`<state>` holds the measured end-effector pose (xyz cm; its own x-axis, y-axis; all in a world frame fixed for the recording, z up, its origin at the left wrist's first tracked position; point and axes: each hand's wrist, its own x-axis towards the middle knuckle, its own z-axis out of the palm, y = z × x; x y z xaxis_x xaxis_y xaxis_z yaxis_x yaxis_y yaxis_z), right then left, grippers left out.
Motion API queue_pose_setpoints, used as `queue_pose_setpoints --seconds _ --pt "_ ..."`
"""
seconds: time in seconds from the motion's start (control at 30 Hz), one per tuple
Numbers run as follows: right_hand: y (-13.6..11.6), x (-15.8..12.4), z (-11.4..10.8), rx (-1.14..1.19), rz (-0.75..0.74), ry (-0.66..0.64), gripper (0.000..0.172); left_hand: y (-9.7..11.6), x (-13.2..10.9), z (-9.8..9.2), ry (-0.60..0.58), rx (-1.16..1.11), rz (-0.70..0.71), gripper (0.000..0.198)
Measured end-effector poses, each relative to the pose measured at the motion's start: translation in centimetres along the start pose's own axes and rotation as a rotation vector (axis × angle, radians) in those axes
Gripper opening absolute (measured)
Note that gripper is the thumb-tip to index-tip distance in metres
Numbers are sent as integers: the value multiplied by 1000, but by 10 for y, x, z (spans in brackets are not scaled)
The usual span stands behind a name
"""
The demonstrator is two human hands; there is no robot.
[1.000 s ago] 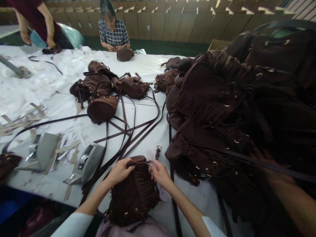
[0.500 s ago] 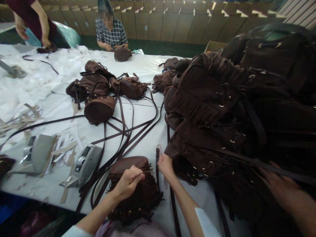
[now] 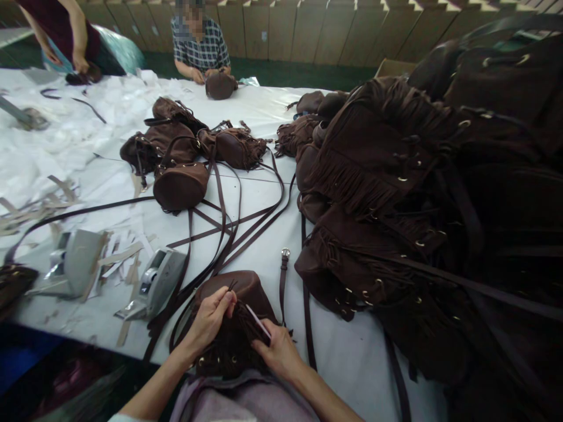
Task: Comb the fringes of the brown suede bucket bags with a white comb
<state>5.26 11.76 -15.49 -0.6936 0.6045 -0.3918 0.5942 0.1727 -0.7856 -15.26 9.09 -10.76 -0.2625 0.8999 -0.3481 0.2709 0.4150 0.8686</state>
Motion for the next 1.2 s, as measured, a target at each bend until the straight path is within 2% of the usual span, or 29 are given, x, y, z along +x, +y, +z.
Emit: queue_pose_setpoints --seconds 0.03,0.1,0.17,0.2,0.23,0.3,0.37,0.47,0.67,0.77,0.9,1.0,1.1,1.13,1.2 --pt "0 -6 4 -5 -2 -13 14 0 0 -2 -20 15 6 39" --pt "-4 -16 8 -79 -47 -47 13 4 1 -5 -79 55 41 34" --pt "-12 -22 8 -222 -113 -116 29 12 4 -9 -208 138 130 23" --pt "-15 -24 8 -303 -143 -156 37 17 5 -11 -299 214 191 28" --pt "-19 -25 8 -375 -165 -183 42 21 5 -12 -397 318 256 41" --pt "-24 -27 7 -470 -200 -195 40 25 6 -12 -563 590 373 64" --pt "-24 -29 6 -521 -245 -175 31 23 5 -11 -625 850 459 57" --pt "-18 -34 4 -535 -303 -117 22 11 0 -13 -598 970 525 21" --pt "7 -47 -5 -515 -367 31 20 -16 -20 -31 -427 784 512 18" --pt "18 -46 -14 -520 -399 164 15 -21 -23 -39 -314 779 468 18" --pt "17 -40 -29 -525 -555 305 17 -19 -21 -43 -295 812 494 15" --pt "7 -38 -38 -510 -647 360 21 -7 -19 -33 -258 858 559 18" --pt "0 -35 -43 -464 -663 361 20 4 -13 -13 -325 892 637 40" --pt "0 -31 -44 -428 -640 346 20 7 -9 -6 -365 884 632 37" --pt "4 -20 -46 -279 -459 346 21 8 1 7 -426 852 579 20"
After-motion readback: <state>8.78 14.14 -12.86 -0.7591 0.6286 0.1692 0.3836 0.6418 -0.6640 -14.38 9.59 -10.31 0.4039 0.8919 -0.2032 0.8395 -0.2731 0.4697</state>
